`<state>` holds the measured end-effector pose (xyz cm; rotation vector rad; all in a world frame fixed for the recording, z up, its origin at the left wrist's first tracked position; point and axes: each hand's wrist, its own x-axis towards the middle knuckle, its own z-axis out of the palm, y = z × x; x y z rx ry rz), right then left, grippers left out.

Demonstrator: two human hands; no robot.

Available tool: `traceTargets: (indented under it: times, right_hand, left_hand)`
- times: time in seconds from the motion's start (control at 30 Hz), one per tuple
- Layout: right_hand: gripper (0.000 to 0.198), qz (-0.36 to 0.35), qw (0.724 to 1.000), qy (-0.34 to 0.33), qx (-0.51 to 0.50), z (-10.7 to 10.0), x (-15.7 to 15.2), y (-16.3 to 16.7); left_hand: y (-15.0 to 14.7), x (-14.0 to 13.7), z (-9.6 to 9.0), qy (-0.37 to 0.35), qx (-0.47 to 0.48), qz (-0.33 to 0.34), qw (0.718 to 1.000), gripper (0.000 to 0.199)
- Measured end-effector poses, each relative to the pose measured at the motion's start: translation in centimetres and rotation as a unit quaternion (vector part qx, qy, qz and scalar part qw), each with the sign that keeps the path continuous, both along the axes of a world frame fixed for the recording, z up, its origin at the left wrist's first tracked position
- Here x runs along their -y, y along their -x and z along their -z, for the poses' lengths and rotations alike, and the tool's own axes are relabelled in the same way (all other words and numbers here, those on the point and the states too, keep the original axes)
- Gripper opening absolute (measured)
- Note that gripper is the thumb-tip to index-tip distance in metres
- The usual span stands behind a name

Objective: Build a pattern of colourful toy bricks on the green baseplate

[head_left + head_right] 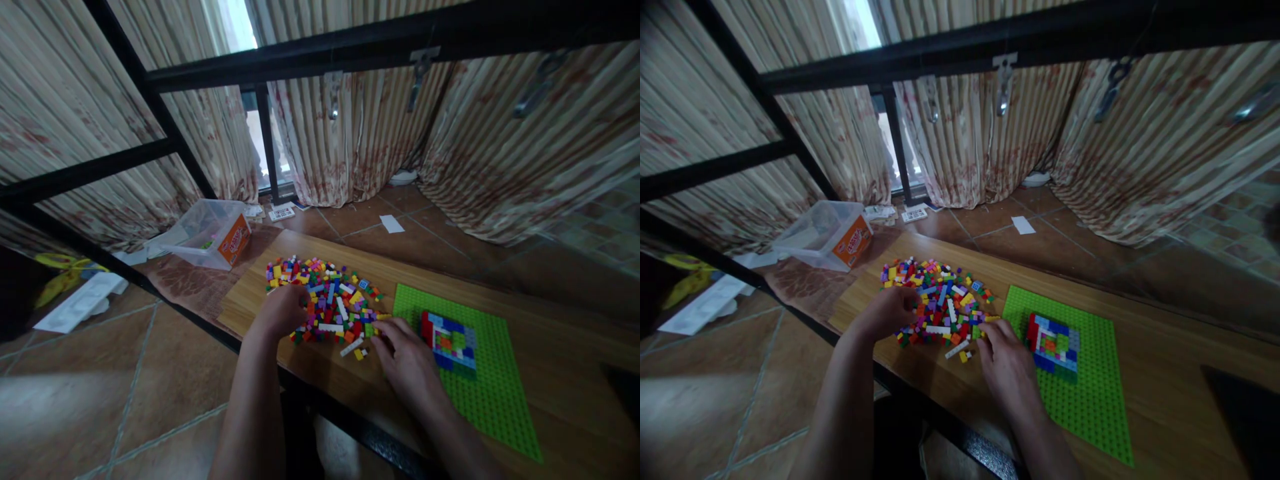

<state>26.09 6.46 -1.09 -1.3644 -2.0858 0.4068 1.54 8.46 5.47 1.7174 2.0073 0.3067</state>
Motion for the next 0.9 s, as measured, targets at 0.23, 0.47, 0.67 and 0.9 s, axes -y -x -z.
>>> traceTargets:
  times: [0.23, 0.47, 0.67, 0.9]
  right_hand:
    - [0.021, -0.008, 1.0, 0.025, -0.011, -0.6, 0.0, 0.1]
    - [0.022, -0.002, 0.995, 0.009, -0.103, -2.0, 0.4, -0.1]
    - [0.035, 0.0, 0.987, 0.036, -0.156, -2.7, 0.7, -0.7]
    - [0.035, 0.013, 0.988, 0.053, -0.148, -3.3, 0.6, -2.4]
  left_hand:
    - [0.0, -0.5, 0.4, -0.005, -0.003, 0.02, 1.0, 0.014]
    - [-1.2, -0.4, -1.1, -0.014, 0.201, 0.088, 0.976, 0.02]
    - [-6.0, -0.9, 0.3, 0.008, 0.32, 0.19, 0.928, 0.018]
    - [-10.6, -1.2, 0.4, 0.034, 0.443, 0.188, 0.876, 0.017]
